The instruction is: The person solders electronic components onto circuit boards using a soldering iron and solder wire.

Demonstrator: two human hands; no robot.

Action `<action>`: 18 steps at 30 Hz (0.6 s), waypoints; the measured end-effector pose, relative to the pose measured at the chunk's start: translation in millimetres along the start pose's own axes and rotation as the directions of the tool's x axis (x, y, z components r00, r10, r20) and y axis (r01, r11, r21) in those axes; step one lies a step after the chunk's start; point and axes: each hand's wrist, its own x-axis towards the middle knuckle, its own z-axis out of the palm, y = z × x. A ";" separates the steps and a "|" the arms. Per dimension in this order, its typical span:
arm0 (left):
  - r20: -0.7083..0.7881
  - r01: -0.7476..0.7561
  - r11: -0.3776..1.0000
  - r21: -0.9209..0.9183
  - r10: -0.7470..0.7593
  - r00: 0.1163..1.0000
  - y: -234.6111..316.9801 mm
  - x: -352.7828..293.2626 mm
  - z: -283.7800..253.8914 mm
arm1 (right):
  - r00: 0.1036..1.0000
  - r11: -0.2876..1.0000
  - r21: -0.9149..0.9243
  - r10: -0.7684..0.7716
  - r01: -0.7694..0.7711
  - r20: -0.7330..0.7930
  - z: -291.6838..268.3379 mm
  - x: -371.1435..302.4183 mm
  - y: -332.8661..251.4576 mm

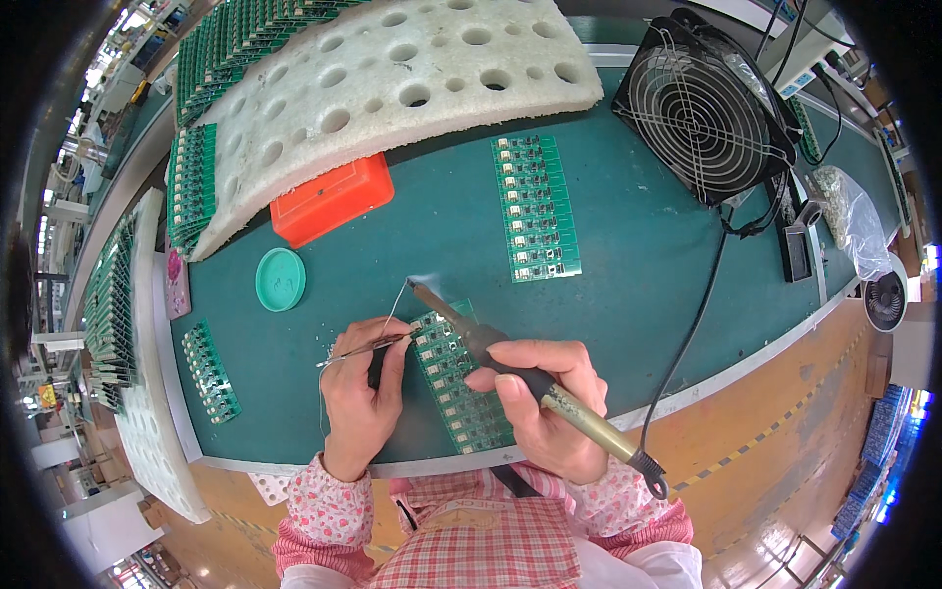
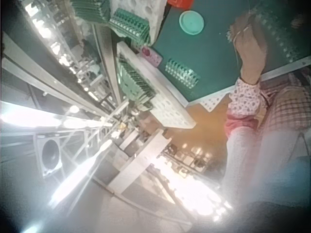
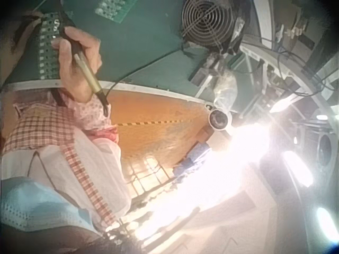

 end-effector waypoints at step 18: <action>-0.011 -0.031 0.999 -0.009 0.031 0.999 -1.3 0.5 0.9 | 0.998 0.965 -0.262 0.039 -0.026 0.046 2.9 -0.3 -3.5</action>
